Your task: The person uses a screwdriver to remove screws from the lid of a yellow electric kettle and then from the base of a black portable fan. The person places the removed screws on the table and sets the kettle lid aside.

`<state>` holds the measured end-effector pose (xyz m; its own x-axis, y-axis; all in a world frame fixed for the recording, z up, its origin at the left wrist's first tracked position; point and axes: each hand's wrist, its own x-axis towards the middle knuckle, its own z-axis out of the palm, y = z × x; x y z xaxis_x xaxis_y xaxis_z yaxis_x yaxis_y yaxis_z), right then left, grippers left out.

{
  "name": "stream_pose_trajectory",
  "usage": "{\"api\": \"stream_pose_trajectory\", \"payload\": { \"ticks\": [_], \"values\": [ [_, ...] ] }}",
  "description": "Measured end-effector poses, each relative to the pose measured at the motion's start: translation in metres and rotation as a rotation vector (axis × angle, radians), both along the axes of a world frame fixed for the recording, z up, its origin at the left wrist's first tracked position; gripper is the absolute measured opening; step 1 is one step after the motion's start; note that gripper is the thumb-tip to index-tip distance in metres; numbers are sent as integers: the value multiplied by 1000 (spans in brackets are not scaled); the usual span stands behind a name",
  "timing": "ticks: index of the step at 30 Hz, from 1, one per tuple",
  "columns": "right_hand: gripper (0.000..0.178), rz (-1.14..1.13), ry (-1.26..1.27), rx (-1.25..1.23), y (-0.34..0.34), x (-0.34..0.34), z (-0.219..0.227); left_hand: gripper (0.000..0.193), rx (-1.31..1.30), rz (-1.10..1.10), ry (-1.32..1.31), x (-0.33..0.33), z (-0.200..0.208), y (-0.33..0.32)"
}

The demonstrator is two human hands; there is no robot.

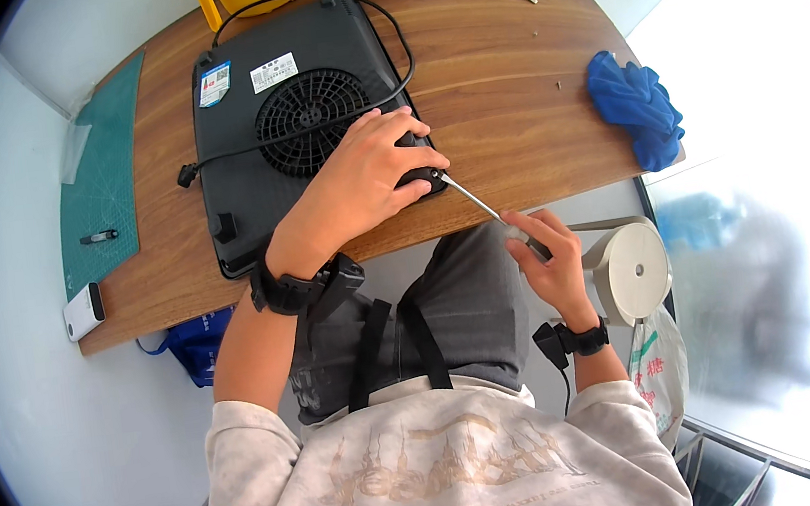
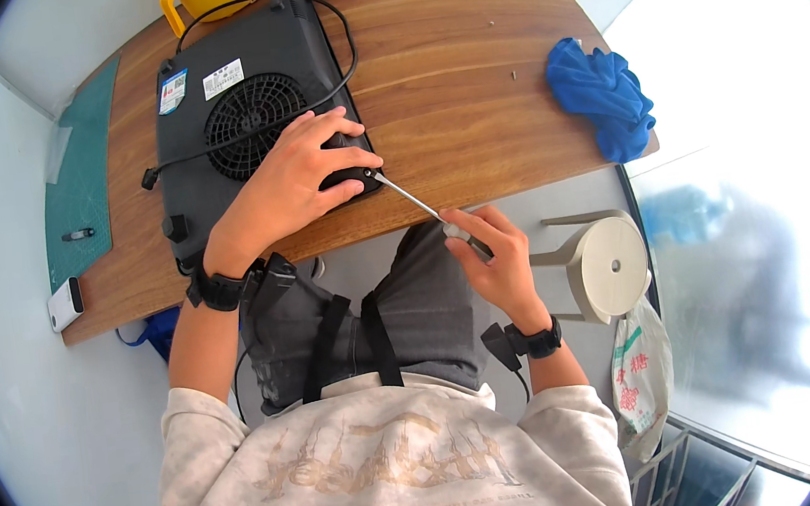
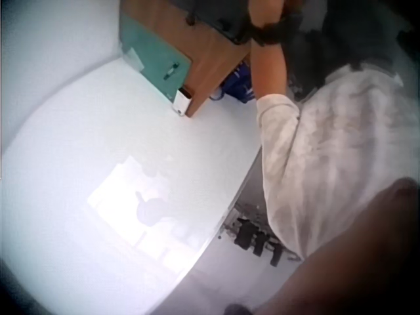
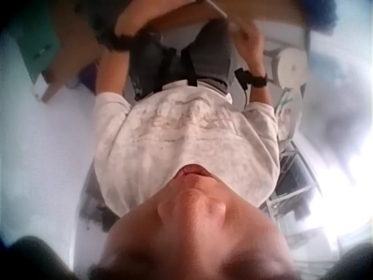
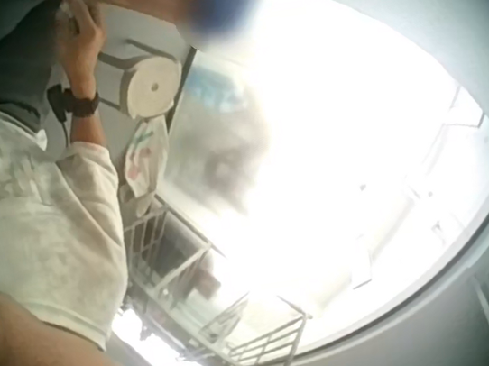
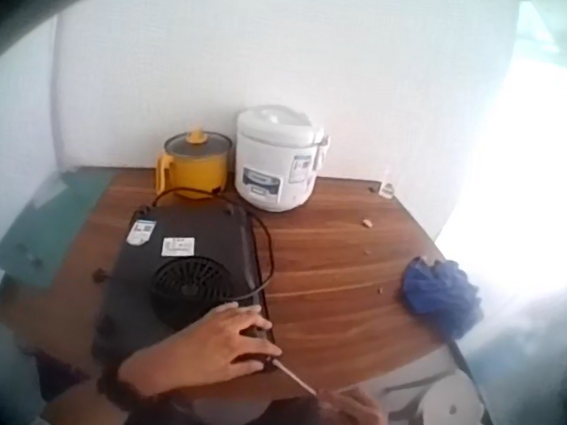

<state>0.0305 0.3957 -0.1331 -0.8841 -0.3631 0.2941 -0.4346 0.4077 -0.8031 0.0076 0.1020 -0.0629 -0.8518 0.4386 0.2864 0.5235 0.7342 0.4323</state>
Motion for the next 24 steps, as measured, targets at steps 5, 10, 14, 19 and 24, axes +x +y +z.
{"api": "stream_pose_trajectory", "payload": {
  "ticks": [5, 10, 14, 19, 24],
  "values": [
    [39, 6, -44, -22, 2, 1, 8, 31, -2, 17, -5, -1, 0, 3],
    [37, 30, -6, -15, 1, -2, 15, 29, 6, 11, 11, 1, 1, 1],
    [37, 27, 4, -6, 1, -4, 18, 23, 26, 33, -19, 0, 2, 4],
    [35, 39, 17, -28, -1, -2, 20, 19, 54, 69, 17, 0, -5, 4],
    [31, 34, -68, -108, 5, 0, 19, 20, 117, 116, 2, -2, -3, 7]
  ]
}}
